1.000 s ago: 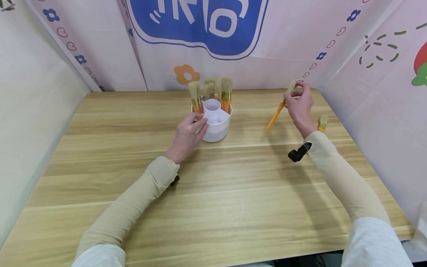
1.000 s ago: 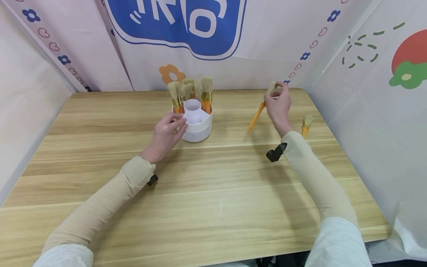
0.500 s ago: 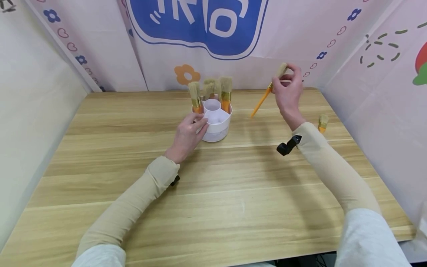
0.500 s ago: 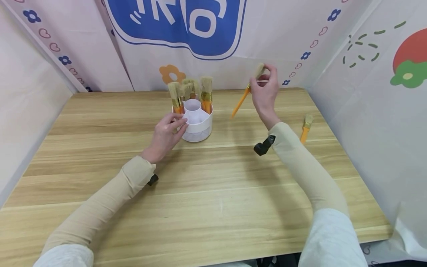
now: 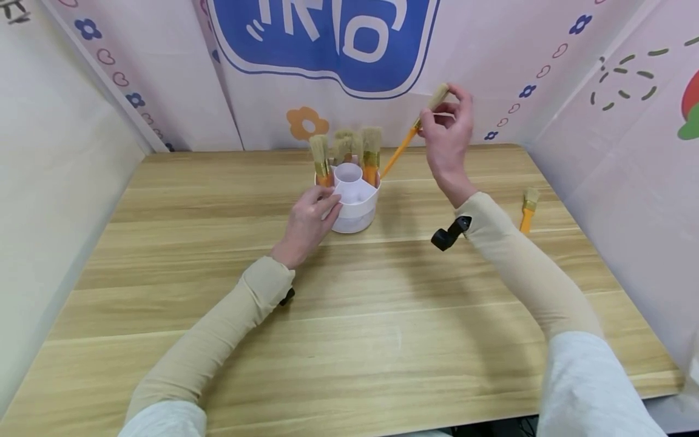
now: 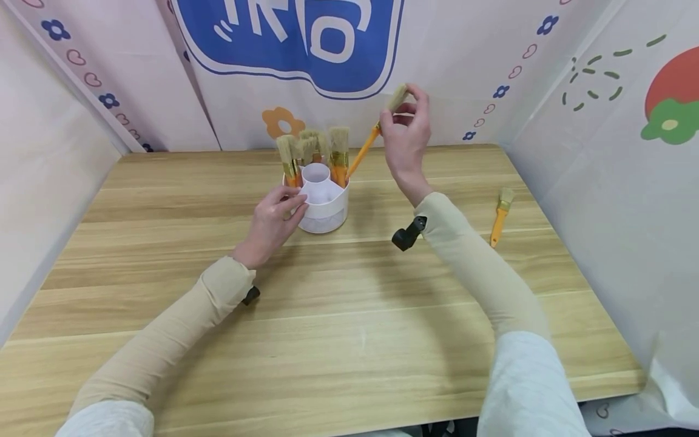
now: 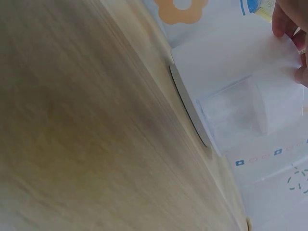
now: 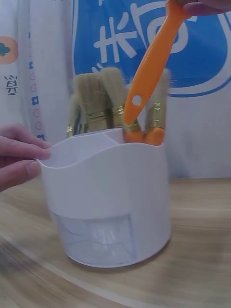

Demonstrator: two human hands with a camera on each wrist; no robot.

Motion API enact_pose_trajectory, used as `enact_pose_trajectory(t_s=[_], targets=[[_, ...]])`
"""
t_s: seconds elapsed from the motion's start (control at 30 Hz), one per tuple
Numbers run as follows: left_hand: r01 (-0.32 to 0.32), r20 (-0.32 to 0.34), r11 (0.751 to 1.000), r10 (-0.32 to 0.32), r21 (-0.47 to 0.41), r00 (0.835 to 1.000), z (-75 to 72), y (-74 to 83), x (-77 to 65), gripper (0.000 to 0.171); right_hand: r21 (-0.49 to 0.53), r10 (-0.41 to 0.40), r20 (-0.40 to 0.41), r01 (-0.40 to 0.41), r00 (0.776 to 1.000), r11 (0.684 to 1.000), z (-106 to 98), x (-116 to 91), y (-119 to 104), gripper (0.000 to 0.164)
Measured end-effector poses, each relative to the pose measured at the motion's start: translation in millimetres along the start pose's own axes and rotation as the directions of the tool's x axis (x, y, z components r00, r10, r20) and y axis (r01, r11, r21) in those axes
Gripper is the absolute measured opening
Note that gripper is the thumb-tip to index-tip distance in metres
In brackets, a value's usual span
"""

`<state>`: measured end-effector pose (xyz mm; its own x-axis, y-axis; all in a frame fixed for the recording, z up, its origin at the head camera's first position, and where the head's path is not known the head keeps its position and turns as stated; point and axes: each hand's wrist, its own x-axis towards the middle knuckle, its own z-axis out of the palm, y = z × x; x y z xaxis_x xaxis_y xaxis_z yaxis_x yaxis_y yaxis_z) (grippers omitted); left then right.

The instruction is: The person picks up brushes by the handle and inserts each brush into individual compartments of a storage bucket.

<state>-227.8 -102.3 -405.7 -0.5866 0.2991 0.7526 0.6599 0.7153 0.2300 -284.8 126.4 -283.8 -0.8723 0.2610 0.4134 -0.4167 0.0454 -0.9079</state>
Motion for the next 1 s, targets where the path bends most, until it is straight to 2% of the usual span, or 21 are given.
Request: enact_pose_trajectory(t_s=[0.37, 0.6, 0.7, 0.83, 1.0], targets=[[-0.001, -0.014, 1.000, 0.001, 0.002, 1.000, 1.1, -0.8, -1.2, 0.015, -0.031, -0.117, 0.036, 0.118, 0.992, 0.992, 31, -18, -14, 0.044], [-0.003, -0.016, 1.000, 0.004, 0.012, 1.000, -0.1, -0.1, -0.1, 0.015, -0.048, -0.170, 0.075, 0.174, 0.983, 0.984, 46, -21, -3, 0.045], [-0.003, -0.016, 1.000, 0.004, 0.014, 1.000, -0.4, 0.0, 0.1, 0.015, -0.067, -0.238, 0.113, 0.246, 0.965, 0.967, 53, -22, 12, 0.045], [-0.001, -0.019, 1.000, 0.001, 0.015, 1.000, -0.6, -0.1, 0.2, 0.015, -0.088, -0.345, 0.189, 0.366, 0.919, 0.926, 61, -29, 33, 0.045], [-0.010, -0.027, 0.999, 0.011, 0.031, 1.000, -0.3, -0.6, -0.5, 0.016, -0.163, -0.385, 0.294, 0.442, 0.875, 0.882, 67, -39, 51, 0.044]])
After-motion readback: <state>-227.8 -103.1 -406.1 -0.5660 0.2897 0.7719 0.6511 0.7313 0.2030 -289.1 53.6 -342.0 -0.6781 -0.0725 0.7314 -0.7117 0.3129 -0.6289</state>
